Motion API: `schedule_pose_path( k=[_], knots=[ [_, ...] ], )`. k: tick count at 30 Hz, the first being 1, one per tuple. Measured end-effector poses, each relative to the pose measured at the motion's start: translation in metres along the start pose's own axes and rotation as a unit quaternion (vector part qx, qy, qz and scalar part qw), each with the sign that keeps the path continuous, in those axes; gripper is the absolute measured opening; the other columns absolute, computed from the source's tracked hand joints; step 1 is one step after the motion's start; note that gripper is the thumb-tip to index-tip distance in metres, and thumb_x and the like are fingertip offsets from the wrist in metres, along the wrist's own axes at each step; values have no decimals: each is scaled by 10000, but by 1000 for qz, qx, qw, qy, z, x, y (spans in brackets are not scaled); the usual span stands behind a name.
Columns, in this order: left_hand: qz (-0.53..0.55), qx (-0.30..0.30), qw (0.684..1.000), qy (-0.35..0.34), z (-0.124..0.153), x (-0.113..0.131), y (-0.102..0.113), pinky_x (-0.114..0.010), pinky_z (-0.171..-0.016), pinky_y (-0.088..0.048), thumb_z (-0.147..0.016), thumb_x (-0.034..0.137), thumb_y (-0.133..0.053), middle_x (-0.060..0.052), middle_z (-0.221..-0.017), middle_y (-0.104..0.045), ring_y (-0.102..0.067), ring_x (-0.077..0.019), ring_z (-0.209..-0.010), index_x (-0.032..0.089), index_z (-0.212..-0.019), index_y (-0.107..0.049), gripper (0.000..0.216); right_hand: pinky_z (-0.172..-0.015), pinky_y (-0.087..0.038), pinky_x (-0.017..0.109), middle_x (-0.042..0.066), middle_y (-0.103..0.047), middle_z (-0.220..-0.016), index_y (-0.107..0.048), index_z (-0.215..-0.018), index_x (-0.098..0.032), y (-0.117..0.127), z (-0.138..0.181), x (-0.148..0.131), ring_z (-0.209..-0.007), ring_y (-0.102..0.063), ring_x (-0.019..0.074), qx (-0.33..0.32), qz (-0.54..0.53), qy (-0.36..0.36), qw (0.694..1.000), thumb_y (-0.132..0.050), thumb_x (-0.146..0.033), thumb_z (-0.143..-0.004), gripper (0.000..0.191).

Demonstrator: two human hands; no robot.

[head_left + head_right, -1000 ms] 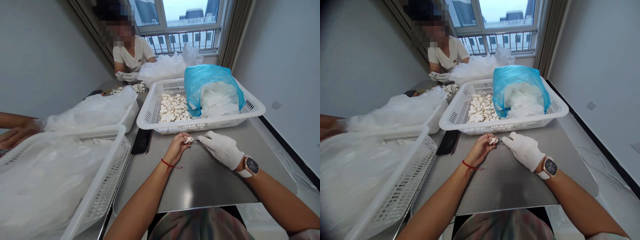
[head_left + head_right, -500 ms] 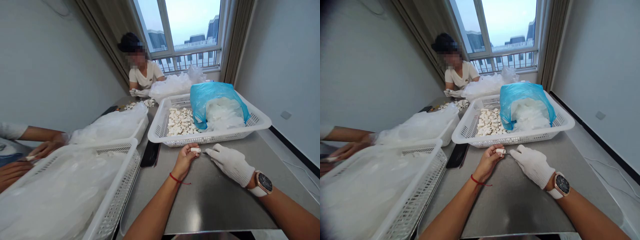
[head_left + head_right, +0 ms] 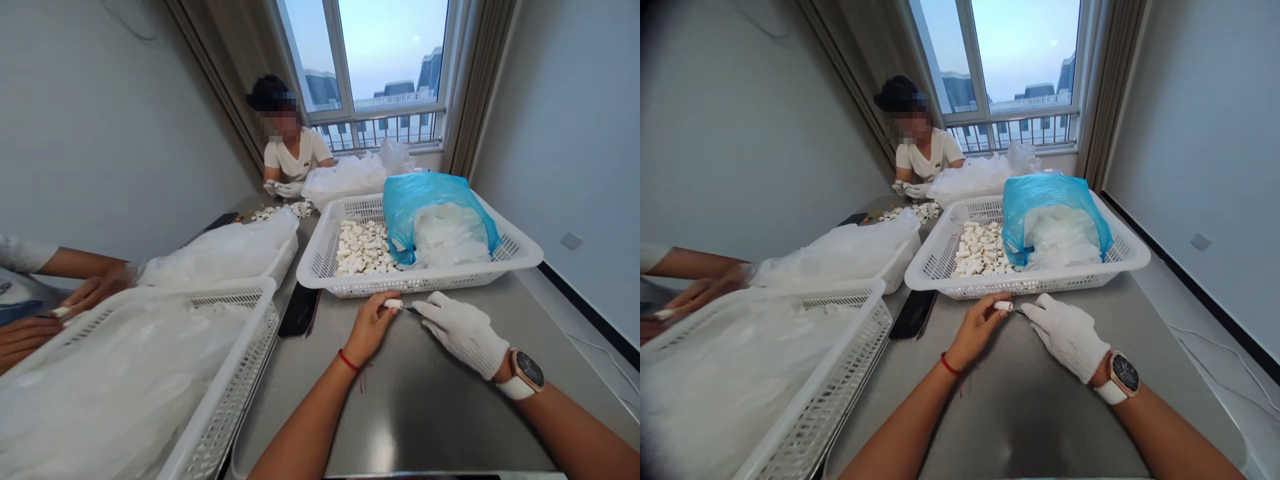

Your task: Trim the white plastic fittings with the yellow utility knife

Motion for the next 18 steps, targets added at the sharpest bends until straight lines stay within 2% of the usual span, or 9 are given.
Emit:
schedule_pose_path(
  k=[6,11,18],
  knots=[
    [-152,-35,988,-8,0,0,-1,-287,-746,-435,-733,258,-704,-33,-864,-729,-601,-199,-769,227,-888,-741,162,-514,-271,261,45,-590,-1086,-513,-1315,-349,-2,-3,1,-707,-589,128,-87,2,-6,996,-321,-375,-990,379],
    [-259,-23,966,-16,2,3,0,-247,-611,-388,-753,302,-696,10,-693,-680,-519,-146,-581,225,-895,-722,163,-537,-302,254,44,-577,-1126,-512,-1319,-349,-2,-3,6,-762,-595,133,-81,-30,-21,996,-326,-389,-987,383],
    [-243,-23,969,-29,2,7,-2,-249,-617,-377,-759,242,-679,9,-757,-701,-561,-159,-618,237,-882,-703,125,-525,-296,256,41,-571,-1148,-481,-1347,-356,1,-4,5,-765,-591,140,-99,-21,-17,995,-324,-382,-988,393]
  ],
)
Point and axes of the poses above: each hand's wrist, its own z-axis away from the middle knuckle, its own y-axis out of the back of the hand, x = y × z, the point moved 9 cm from there along -z, towards the middle knuckle
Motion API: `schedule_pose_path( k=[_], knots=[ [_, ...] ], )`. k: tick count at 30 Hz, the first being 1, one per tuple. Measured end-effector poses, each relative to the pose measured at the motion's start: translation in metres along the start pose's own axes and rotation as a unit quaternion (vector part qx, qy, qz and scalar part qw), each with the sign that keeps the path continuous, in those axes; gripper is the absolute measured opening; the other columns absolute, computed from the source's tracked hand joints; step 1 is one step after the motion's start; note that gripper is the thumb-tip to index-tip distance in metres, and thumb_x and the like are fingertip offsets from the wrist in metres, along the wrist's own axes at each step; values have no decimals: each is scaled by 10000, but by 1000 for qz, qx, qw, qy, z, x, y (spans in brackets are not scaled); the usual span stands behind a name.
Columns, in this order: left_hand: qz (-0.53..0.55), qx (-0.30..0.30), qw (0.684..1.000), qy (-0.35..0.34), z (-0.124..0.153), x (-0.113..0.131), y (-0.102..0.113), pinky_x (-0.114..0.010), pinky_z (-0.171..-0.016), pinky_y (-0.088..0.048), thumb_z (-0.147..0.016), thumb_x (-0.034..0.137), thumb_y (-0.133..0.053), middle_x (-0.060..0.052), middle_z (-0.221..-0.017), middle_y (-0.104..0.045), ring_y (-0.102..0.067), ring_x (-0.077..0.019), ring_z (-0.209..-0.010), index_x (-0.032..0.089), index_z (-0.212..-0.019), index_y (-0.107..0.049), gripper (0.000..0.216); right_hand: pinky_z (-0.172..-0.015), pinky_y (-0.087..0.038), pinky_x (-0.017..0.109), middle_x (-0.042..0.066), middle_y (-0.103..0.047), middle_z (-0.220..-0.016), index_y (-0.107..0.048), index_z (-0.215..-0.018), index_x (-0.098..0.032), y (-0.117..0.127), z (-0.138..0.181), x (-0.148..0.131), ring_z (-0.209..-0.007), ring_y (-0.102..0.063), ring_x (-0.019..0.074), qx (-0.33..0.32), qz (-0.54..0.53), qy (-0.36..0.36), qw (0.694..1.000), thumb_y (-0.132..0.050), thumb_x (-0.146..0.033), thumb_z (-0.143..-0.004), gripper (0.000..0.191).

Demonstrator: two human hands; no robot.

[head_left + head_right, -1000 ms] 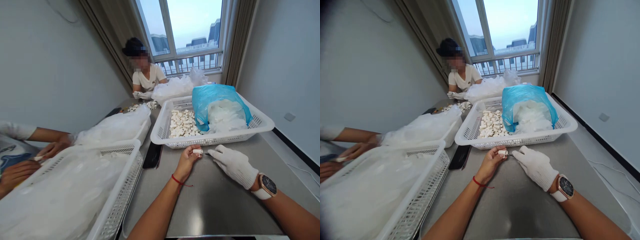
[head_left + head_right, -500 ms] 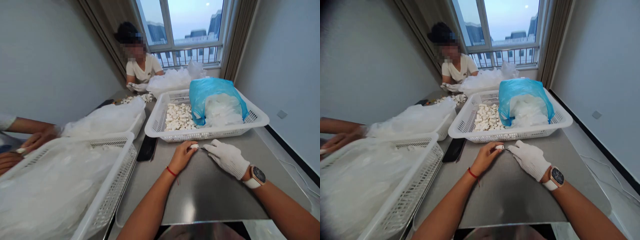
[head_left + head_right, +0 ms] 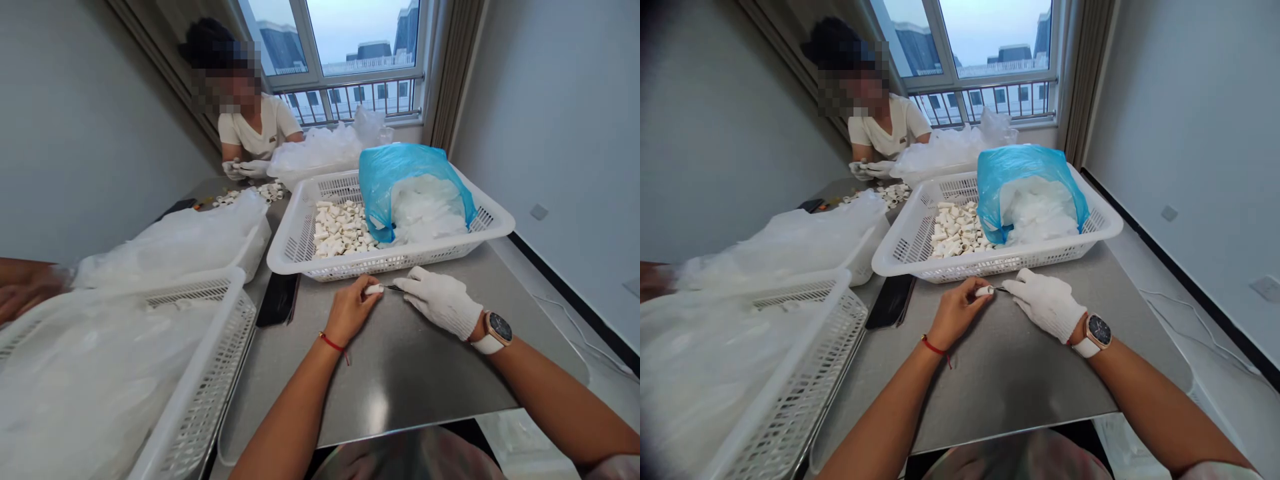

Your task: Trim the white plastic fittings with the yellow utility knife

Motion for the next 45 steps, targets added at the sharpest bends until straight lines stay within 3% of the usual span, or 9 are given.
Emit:
schedule_pose_path(
  k=[6,10,16,24,38,45],
  knots=[
    [26,14,1000,6,0,-2,1,-262,-674,-412,-747,223,-695,0,-788,-704,-598,-185,-686,242,-887,-695,141,-517,-277,255,44,-575,-1137,-487,-1333,-349,1,2,-6,-767,-592,145,-4,10,16,1000,-302,-382,-995,387],
    [54,34,998,-23,1,1,4,-280,-770,-445,-757,191,-686,-34,-953,-704,-620,-201,-823,231,-863,-689,114,-551,-294,258,53,-577,-1110,-491,-1330,-318,2,2,-4,-833,-586,151,21,0,4,1000,-269,-376,-1009,394],
    [-41,49,996,-70,2,10,4,-314,-793,-490,-791,154,-641,-56,-1113,-627,-610,-205,-930,216,-886,-648,114,-543,-280,267,48,-577,-1083,-500,-1303,-326,0,2,-8,-811,-580,152,16,3,15,1000,-261,-389,-1009,384],
    [-124,78,981,-127,5,23,7,-322,-783,-471,-799,140,-653,-37,-939,-590,-574,-204,-904,198,-890,-619,112,-558,-305,273,48,-572,-1120,-478,-1327,-343,-1,1,-8,-814,-580,158,6,6,15,1000,-250,-387,-1010,393],
    [-110,107,975,-160,9,30,10,-297,-741,-443,-810,106,-623,-26,-876,-567,-543,-187,-854,190,-865,-599,103,-573,-326,255,53,-596,-1110,-509,-1321,-320,5,4,-6,-802,-591,153,45,-16,-7,999,-288,-364,-1003,390],
    [-46,116,987,-105,6,17,11,-284,-724,-446,-777,97,-629,-15,-841,-577,-547,-163,-789,189,-823,-619,103,-656,-394,234,9,-611,-1094,-554,-1278,-327,2,4,-6,-862,-604,140,68,-133,22,989,-434,-344,-955,345]
  ],
)
Point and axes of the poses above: each hand's wrist, its own z-axis away from the middle knuckle, its own y-axis out of the back of the hand, x = y × z, the point moved 9 cm from there along -z, towards the middle knuckle
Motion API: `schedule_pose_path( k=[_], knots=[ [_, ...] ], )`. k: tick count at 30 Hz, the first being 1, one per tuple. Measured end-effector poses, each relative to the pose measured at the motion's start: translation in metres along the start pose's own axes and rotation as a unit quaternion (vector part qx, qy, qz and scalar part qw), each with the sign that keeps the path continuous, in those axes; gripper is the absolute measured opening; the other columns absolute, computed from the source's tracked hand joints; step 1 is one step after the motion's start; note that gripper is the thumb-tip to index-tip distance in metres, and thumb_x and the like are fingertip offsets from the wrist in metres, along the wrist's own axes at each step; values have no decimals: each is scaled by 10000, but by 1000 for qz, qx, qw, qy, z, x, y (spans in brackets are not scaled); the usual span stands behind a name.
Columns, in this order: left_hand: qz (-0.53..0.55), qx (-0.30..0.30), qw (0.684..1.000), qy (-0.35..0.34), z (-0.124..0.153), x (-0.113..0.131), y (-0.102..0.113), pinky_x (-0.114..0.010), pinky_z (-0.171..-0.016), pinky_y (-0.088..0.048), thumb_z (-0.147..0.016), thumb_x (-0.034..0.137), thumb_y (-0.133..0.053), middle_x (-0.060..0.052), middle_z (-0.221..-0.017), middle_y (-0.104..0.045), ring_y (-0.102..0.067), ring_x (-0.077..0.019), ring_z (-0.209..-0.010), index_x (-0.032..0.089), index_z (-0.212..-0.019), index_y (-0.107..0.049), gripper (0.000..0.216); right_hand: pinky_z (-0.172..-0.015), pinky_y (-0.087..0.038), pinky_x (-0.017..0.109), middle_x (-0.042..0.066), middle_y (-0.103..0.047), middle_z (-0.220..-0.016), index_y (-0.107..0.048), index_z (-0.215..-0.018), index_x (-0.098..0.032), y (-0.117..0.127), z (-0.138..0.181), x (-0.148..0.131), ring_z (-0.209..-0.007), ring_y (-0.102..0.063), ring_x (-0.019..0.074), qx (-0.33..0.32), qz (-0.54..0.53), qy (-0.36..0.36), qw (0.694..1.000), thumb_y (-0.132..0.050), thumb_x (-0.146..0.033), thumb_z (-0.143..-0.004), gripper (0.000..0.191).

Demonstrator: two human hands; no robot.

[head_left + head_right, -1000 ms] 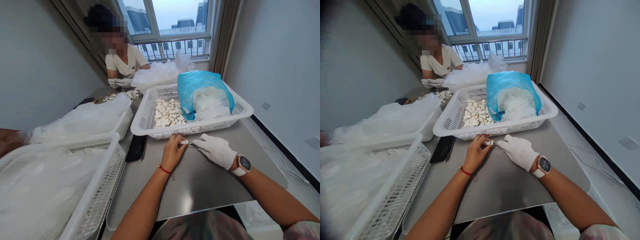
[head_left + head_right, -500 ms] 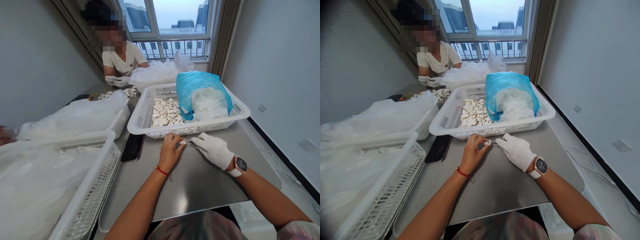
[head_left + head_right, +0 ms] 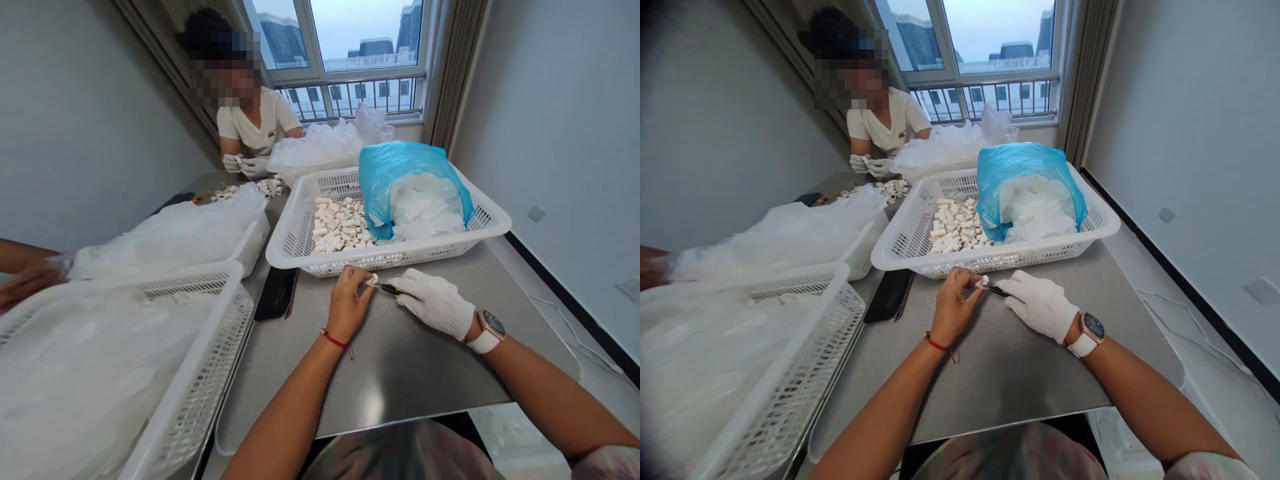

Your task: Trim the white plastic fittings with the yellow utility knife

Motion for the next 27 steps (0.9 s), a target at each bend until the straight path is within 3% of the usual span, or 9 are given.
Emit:
schedule_pose_path(
  k=[4,8,10,13,17,23,27],
  knots=[
    [152,3,979,135,-1,-27,-6,-260,-674,-465,-724,178,-699,6,-764,-608,-561,-136,-704,175,-814,-627,115,-652,-406,240,21,-618,-1114,-545,-1299,-303,9,0,5,-865,-611,138,45,17,-20,999,-402,-353,-971,362],
    [369,-16,882,294,7,-52,-24,-249,-639,-510,-661,288,-765,-23,-841,-680,-615,-133,-716,157,-880,-639,285,-589,-374,252,36,-624,-1098,-550,-1299,-293,11,0,7,-814,-617,140,57,76,-19,995,-379,-366,-981,369],
    [426,-26,839,337,12,-56,-30,-245,-640,-529,-636,312,-793,-47,-907,-704,-633,-135,-746,152,-895,-664,330,-569,-355,257,36,-626,-1088,-550,-1297,-297,10,0,6,-792,-618,138,49,95,-11,994,-377,-368,-982,366],
    [450,-32,820,353,14,-57,-32,-229,-642,-539,-605,310,-827,-67,-957,-721,-643,-131,-763,152,-906,-701,363,-547,-329,263,39,-624,-1099,-538,-1304,-304,9,-1,4,-769,-619,139,37,118,-10,992,-367,-366,-986,366],
    [445,-33,834,326,12,-53,-31,-241,-678,-547,-617,308,-816,-67,-941,-732,-657,-145,-788,151,-931,-723,364,-532,-307,268,48,-623,-1081,-533,-1303,-299,9,-2,4,-764,-621,146,17,141,-14,990,-336,-359,-993,373],
    [356,-14,896,267,6,-51,-21,-333,-760,-551,-676,321,-748,-68,-940,-744,-676,-191,-808,152,-964,-723,335,-543,-330,268,60,-593,-1159,-503,-1336,-326,0,-2,6,-785,-620,152,-41,134,-13,990,-347,-365,-980,390],
    [274,-14,939,209,1,-42,-13,-370,-827,-532,-709,300,-709,-77,-946,-743,-675,-225,-882,160,-953,-725,281,-531,-317,270,68,-594,-1141,-489,-1350,-318,2,-2,8,-780,-615,163,-39,140,-36,989,-315,-369,-987,406]
  ],
)
Point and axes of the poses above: each hand's wrist, its own z-axis away from the middle knuckle, its own y-axis out of the back of the hand, x = y × z, the point moved 9 cm from there along -z, towards the middle knuckle
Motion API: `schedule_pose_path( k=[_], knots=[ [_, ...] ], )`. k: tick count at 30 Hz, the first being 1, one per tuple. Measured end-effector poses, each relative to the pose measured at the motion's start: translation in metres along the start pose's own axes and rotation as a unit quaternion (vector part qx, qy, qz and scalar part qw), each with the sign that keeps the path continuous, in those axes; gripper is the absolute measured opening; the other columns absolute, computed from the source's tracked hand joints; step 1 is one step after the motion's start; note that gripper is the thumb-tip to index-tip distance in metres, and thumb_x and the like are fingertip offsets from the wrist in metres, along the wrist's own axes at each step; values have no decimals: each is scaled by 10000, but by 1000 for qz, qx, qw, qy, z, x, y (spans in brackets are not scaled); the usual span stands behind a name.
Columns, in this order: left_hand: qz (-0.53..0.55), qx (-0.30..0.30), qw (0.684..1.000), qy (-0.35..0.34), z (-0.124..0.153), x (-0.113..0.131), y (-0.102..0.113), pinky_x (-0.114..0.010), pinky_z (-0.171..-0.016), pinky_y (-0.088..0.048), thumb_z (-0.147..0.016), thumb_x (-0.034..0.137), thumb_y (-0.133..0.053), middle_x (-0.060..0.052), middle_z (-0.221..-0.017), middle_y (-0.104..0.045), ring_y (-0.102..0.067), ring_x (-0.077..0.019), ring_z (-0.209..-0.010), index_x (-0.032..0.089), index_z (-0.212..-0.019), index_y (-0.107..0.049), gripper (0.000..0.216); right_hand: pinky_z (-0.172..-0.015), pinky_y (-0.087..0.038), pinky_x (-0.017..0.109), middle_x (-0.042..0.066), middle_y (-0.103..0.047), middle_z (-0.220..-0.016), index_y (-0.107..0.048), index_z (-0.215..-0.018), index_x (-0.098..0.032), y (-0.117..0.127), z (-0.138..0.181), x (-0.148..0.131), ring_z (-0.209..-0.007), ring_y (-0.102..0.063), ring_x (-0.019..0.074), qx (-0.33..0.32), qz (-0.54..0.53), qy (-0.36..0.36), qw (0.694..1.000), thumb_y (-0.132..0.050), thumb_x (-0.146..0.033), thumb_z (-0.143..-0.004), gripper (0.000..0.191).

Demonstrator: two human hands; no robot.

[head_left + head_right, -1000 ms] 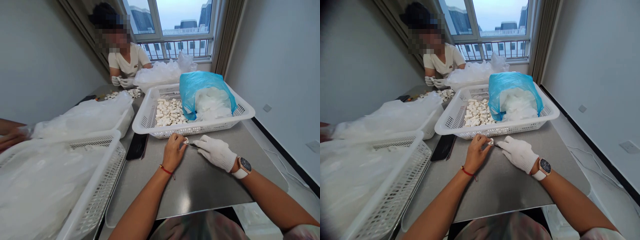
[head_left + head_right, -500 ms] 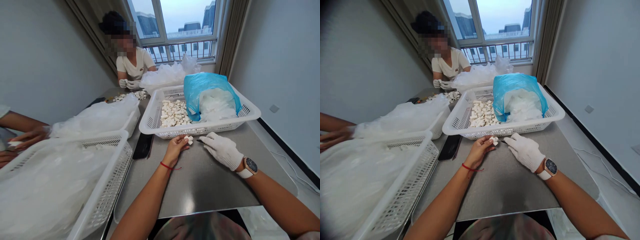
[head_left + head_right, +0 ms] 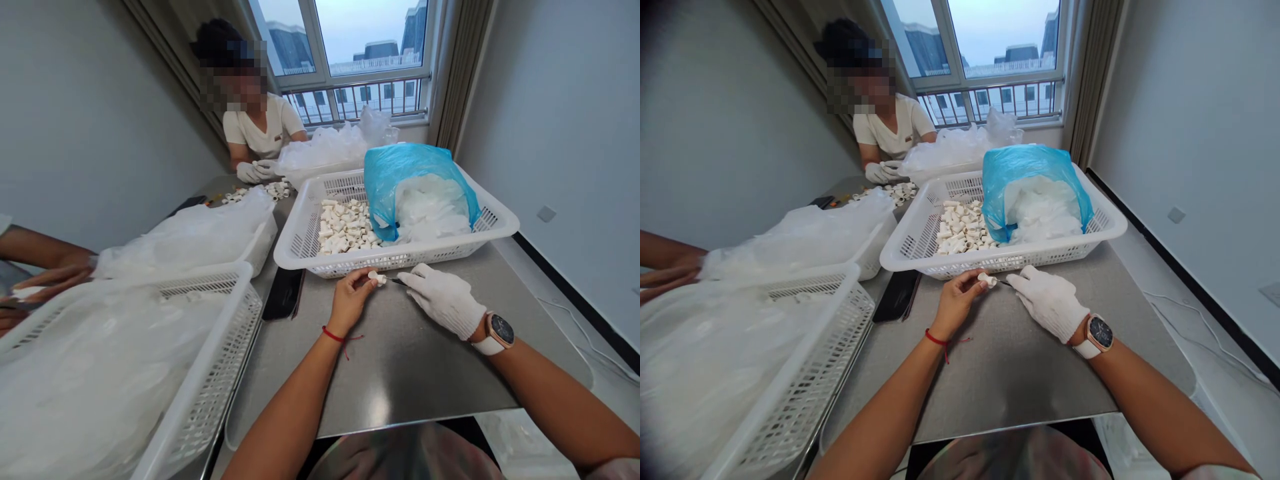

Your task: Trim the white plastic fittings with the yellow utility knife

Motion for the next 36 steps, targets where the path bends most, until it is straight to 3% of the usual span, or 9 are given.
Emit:
schedule_pose_path(
  k=[4,14,18,22,28,32,36],
  knots=[
    [-35,6,999,-38,3,10,0,-369,-859,-519,-740,274,-679,-84,-991,-729,-666,-224,-930,160,-956,-715,247,-535,-314,265,65,-590,-1145,-491,-1345,-320,1,0,-2,-782,-609,160,-4,-2,6,1000,-311,-364,-989,401],
    [-53,11,997,-57,7,16,-5,-324,-772,-549,-759,227,-648,-77,-974,-707,-662,-206,-914,169,-943,-689,197,-523,-305,269,66,-595,-1140,-495,-1334,-316,-1,1,-3,-760,-615,157,-4,9,8,1000,-328,-357,-982,392],
    [-60,5,997,-56,8,12,-7,-281,-704,-543,-757,218,-653,-64,-922,-707,-665,-178,-820,170,-928,-675,179,-517,-298,271,62,-596,-1137,-494,-1333,-315,2,1,-4,-772,-616,164,7,11,10,1000,-313,-355,-985,394],
    [-98,7,990,-100,10,18,-8,-251,-646,-534,-772,198,-632,-55,-906,-692,-648,-161,-780,186,-909,-700,153,-515,-288,271,72,-601,-1126,-491,-1338,-302,2,1,-5,-754,-609,158,2,18,9,1000,-305,-350,-989,399],
    [-134,23,981,-142,14,33,-5,-268,-681,-557,-803,164,-606,-51,-950,-679,-645,-166,-853,204,-934,-711,172,-493,-252,278,58,-615,-1082,-508,-1316,-298,7,4,-5,-724,-604,150,33,19,-16,999,-289,-338,-995,390],
    [-174,25,968,-182,18,40,-6,-307,-743,-562,-798,101,-589,-54,-967,-684,-642,-181,-911,206,-925,-708,203,-543,-330,264,42,-616,-1098,-549,-1276,-306,1,5,-5,-748,-610,153,31,-56,-8,998,-377,-361,-967,358],
    [-197,33,956,-214,21,46,-7,-326,-791,-553,-818,85,-564,-56,-963,-680,-635,-176,-918,200,-932,-694,207,-750,-423,267,32,-631,-1038,-600,-1223,-257,-3,1,-3,-901,-596,164,43,-213,24,976,-461,-297,-927,329]
  ],
)
Point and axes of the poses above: each hand's wrist, its own z-axis away from the middle knuckle, its own y-axis out of the back of the hand, x = y × z, the point moved 9 cm from there along -z, towards the middle knuckle
